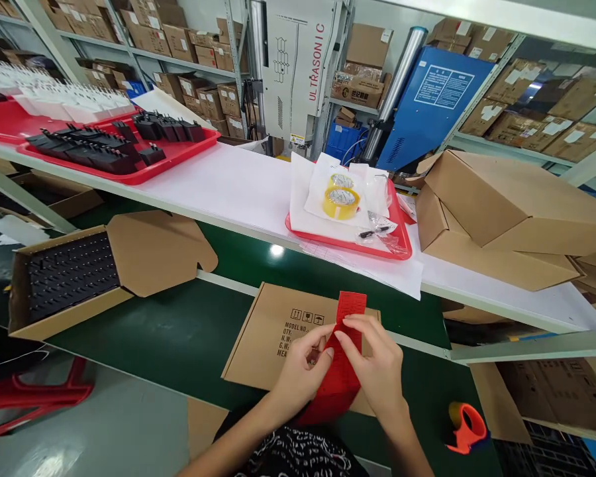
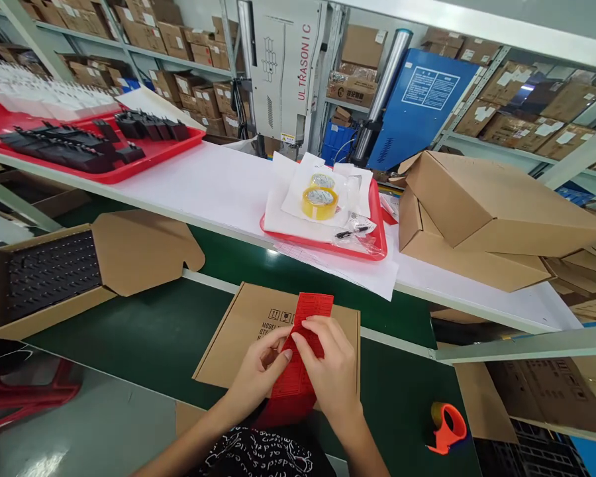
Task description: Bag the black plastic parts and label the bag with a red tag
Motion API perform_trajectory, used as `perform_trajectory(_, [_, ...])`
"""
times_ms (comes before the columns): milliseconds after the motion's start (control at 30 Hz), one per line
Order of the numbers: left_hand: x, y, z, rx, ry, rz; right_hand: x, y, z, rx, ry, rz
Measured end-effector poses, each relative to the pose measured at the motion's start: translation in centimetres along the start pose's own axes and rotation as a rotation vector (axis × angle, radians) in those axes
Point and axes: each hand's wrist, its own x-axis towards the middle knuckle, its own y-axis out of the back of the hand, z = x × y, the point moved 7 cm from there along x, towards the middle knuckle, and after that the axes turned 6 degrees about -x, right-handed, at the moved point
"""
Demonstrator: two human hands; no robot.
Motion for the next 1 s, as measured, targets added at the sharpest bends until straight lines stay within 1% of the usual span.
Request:
perform_trajectory(100, [-0.7, -0.3, 0.2, 0.089, -0.063, 0.002, -0.8, 0.2, 0.2, 0.079, -0.093, 0.023])
perform_trajectory(233, [-1.0, 0.0, 0.6, 0.113, -0.146, 0.019, -1.2, 0.2, -0.4, 0.163, -0.133, 0.046])
perform_trajectory(333, [-0.9, 0.5, 0.9, 0.117, -0.183, 0.022, -1.3, -0.1, -0.1, 0.223, -0.171, 0.026])
perform_trajectory(433, [-0.8, 0.9, 1.0, 0.098, -0.175, 0.033, -1.1, -0.4, 0.2, 0.266, -0.167, -0.015])
perform_trajectory(533, [-0.4, 1.0, 1.2, 0.063, -0.135, 0.000, -0.7, -0.3, 0.2, 0.252, -0.131, -0.051])
perform_trajectory(600, [0.2, 1.1, 1.3, 0.023, -0.101, -0.016, -0.3, 0.1, 0.3, 0.215, -0.115, -0.041])
perform_trajectory(633, [0.6, 1.2, 1.3, 0.004, -0.080, -0.017, -0.1, 0.5, 0.6, 0.191, -0.117, -0.015])
perform_trajectory(733, [2.2, 1.0, 1.2, -0.016, -0.004, -0.027, -0.1, 2.5, 2.4, 0.118, -0.177, 0.127])
perform_trajectory(800, [3.1, 0.4, 1.4, -0.003, 0.029, -0.068, -0.9, 4.8, 4.6, 0.076, -0.254, 0.237])
perform_trajectory(900, [5.0, -0.9, 2.7, 0.007, 0.040, -0.133, -3.4, 9.8, 9.0, 0.015, -0.374, 0.412])
perform_trajectory(967, [7.3, -1.8, 4.4, 0.011, 0.031, -0.126, -5.5, 13.8, 11.9, -0.032, -0.434, 0.535])
perform_trajectory(1000, [8.8, -2.4, 5.6, 0.023, 0.016, -0.113, -6.4, 15.4, 13.3, -0.060, -0.457, 0.567])
